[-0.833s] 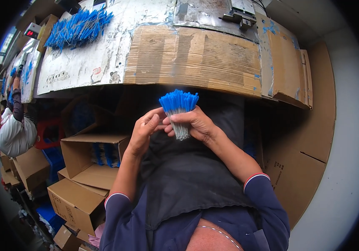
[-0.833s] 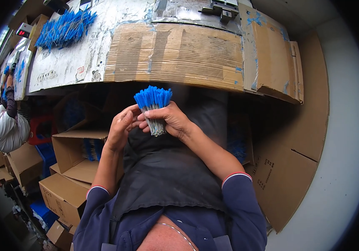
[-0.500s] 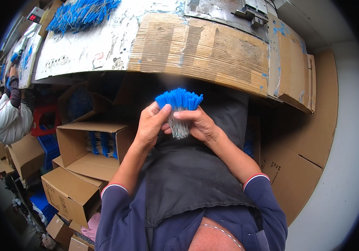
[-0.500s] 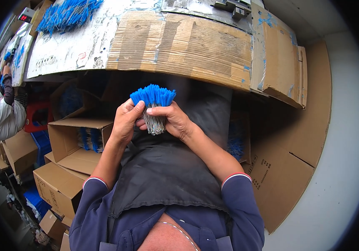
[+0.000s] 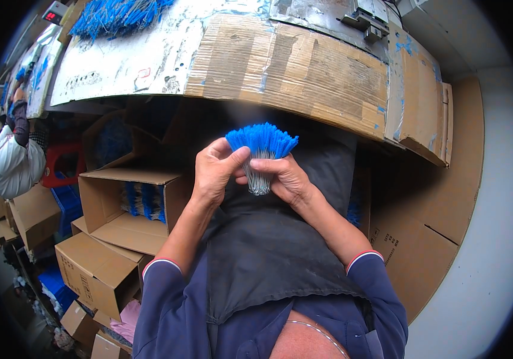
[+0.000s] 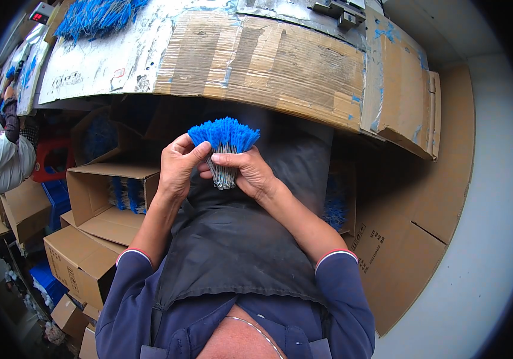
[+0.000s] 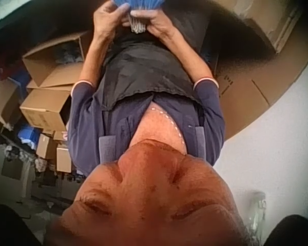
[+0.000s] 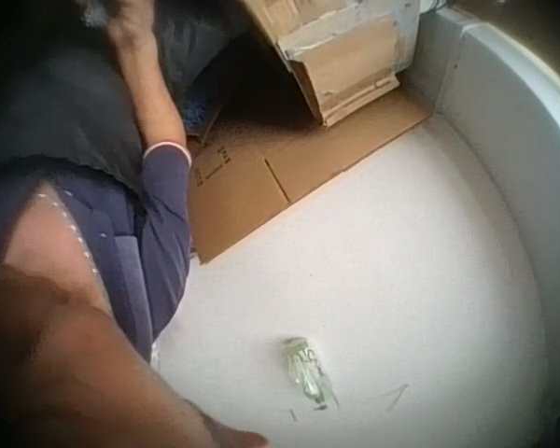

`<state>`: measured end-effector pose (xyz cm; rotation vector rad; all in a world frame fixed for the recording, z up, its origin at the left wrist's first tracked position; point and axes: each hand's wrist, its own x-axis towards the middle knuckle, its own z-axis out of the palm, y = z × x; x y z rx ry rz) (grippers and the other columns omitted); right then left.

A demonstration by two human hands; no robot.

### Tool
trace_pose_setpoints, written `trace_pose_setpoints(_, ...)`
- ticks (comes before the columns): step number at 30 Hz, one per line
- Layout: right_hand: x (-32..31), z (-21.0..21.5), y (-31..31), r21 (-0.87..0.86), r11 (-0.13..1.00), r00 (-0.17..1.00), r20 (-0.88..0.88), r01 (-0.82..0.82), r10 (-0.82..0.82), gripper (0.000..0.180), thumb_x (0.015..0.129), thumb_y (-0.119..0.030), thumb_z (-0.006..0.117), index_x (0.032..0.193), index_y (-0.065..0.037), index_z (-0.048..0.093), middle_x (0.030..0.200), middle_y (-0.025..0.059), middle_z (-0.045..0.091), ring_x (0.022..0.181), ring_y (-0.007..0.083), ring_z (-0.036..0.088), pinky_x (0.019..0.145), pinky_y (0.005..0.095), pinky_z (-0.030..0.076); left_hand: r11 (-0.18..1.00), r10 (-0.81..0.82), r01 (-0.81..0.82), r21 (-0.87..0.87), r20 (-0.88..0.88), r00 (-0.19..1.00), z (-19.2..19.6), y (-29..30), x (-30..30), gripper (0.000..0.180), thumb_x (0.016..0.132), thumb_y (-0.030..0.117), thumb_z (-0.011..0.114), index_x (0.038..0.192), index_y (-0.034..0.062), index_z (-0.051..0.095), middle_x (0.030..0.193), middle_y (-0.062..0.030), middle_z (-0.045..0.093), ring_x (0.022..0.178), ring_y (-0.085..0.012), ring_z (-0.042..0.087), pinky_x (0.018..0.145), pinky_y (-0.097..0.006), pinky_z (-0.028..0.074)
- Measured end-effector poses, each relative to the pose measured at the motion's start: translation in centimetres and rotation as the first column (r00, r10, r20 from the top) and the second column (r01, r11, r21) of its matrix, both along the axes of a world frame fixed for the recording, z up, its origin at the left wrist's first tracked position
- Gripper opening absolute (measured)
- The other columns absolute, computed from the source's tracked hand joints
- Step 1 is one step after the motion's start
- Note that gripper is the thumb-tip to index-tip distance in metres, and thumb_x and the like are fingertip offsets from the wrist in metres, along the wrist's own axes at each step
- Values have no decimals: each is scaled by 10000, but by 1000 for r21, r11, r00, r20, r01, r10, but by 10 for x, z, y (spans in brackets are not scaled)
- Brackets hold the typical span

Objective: Assembling blue brush bristles into metal holders using a specialized machine.

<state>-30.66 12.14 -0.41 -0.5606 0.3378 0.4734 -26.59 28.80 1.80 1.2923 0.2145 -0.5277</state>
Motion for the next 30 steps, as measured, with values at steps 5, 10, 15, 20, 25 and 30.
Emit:
trace_pose_setpoints(5,-3,-3,1,-78,996,998,-44,32,-36,419,836,28,744,1235,-39,633,1102,118,702,960,264,729,812,450,657,999,-15,13,38,61,998,-7,0,-4,257,914,88,774,1130,-20,686,925,-50,707,707,-76,611,627,-228,520)
trace_pose_setpoints(10,-2,1,1,-81,991,992,-64,102,-107,390,846,32,731,1217,-48,640,1115,113,700,988,258,717,781,434,660,1000,12,-10,-26,61,998,-1,-3,-7,254,931,56,742,1159,-36,677,949,-66,709,709,-80,609,622,-235,538)
trace_pose_setpoints(15,-3,3,0,-46,992,991,-52,119,-121,409,844,35,734,1231,-49,634,1136,111,696,1005,255,713,804,433,655,996,65,-61,-67,56,996,-3,-3,-6,308,943,36,719,1229,-51,645,994,-92,720,750,-91,629,622,-237,551)
trace_pose_setpoints(20,-6,1,4,-102,990,995,-19,97,-99,431,840,41,738,1247,-42,625,1161,112,691,1016,254,710,836,432,648,998,53,-51,-48,36,998,-6,1,-4,232,926,35,739,1128,-22,638,938,-82,707,725,-97,635,614,-242,554)
trace_pose_setpoints(25,-6,2,3,-178,981,996,-29,82,-88,416,842,43,727,1239,-34,629,1131,110,703,985,254,719,816,426,653,998,20,-18,-56,44,999,-7,0,-4,211,903,42,769,1038,25,608,869,-57,677,684,-100,628,587,-248,545)
trace_pose_setpoints(30,-7,7,3,-150,984,995,-20,97,-101,402,847,32,721,1234,-32,632,1113,110,708,963,249,723,793,424,657,996,-18,22,-88,54,998,-8,1,-5,240,898,46,779,1059,26,603,847,-50,653,669,-100,613,567,-254,533)
